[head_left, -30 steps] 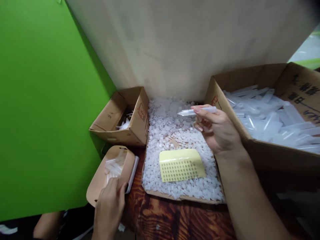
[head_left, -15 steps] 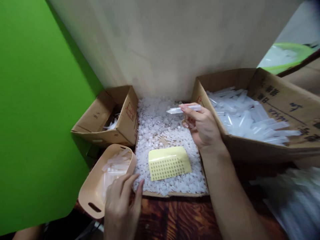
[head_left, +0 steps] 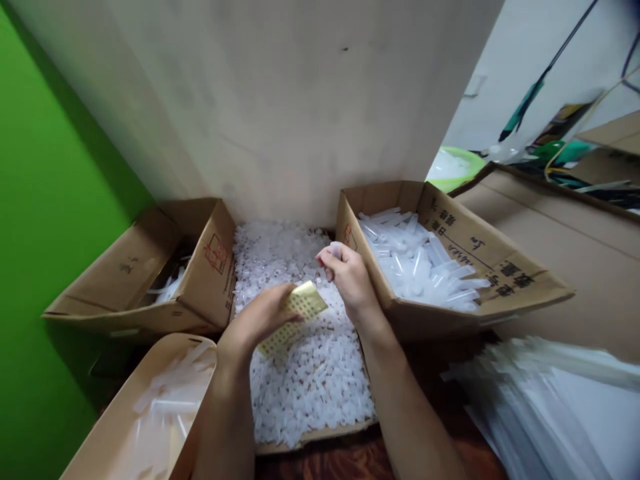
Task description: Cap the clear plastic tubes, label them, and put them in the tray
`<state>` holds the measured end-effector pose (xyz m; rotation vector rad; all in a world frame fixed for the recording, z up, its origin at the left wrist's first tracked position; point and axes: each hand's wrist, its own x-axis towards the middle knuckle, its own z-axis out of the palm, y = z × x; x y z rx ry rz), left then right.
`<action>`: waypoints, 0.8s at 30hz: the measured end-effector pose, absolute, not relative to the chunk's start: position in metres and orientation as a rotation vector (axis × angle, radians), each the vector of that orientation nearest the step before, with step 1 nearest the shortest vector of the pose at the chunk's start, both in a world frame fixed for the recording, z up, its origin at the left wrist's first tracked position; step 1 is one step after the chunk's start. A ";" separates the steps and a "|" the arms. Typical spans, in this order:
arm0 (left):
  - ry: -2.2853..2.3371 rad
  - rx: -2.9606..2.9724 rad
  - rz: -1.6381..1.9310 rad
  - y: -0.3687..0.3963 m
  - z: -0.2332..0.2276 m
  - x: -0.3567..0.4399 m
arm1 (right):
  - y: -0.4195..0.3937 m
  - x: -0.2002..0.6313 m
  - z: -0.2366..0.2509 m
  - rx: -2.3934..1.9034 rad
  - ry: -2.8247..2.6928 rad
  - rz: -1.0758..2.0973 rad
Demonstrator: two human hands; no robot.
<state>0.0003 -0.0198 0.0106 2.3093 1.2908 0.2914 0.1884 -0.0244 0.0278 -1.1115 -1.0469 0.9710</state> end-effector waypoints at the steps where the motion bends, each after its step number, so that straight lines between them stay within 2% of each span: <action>1: 1.317 2.296 0.339 -0.018 0.017 -0.006 | -0.024 0.188 0.028 -1.143 -1.051 0.932; 4: 1.308 2.221 0.507 -0.016 0.032 -0.023 | -0.025 0.184 0.027 -1.270 -1.144 0.868; 6: 1.262 2.152 0.598 -0.018 0.036 -0.029 | -0.026 0.182 0.027 -1.305 -1.269 0.939; 10: 1.230 2.151 0.682 -0.019 0.035 -0.029 | -0.027 0.181 0.022 -1.155 -1.362 1.176; 13: 1.235 2.312 0.928 -0.017 0.036 -0.020 | -0.027 0.182 0.017 -1.047 -1.268 1.252; 17: 1.208 2.487 1.324 -0.016 0.044 -0.003 | -0.029 0.184 0.011 -0.988 -1.146 1.209; 24: 1.037 2.220 1.481 -0.022 0.045 0.017 | -0.029 0.182 0.010 -0.886 -1.156 1.129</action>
